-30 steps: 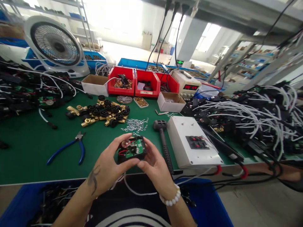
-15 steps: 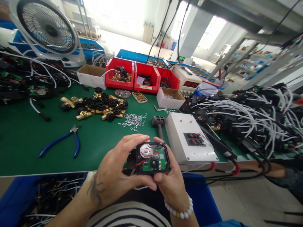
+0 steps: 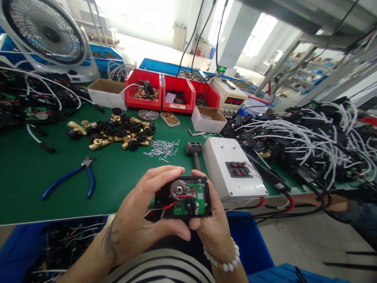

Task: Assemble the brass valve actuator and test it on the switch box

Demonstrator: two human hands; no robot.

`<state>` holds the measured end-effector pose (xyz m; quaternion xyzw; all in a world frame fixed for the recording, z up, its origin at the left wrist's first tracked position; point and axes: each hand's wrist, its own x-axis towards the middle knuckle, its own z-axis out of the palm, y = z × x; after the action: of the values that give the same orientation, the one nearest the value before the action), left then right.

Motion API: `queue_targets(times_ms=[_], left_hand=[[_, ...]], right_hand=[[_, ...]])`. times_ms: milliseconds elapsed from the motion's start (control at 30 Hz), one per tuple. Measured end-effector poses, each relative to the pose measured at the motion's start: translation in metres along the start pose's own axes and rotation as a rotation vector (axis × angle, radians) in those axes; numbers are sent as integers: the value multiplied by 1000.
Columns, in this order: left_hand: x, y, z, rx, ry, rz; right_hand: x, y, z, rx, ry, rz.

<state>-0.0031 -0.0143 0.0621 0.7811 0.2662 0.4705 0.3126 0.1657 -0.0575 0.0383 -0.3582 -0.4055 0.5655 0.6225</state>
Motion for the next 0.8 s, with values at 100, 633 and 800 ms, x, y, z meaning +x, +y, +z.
queue_targets(times_ms=[100,633,800], left_hand=[[-5,-1,-2,-78,43,-46],[1,6,-7,196,118,-30],[2,3,-10,228,117,0]], right_hand=[[0,-1,0,3,2,-8],[1,0,5,-3,51,30],[0,-1,9,-57,61,5]])
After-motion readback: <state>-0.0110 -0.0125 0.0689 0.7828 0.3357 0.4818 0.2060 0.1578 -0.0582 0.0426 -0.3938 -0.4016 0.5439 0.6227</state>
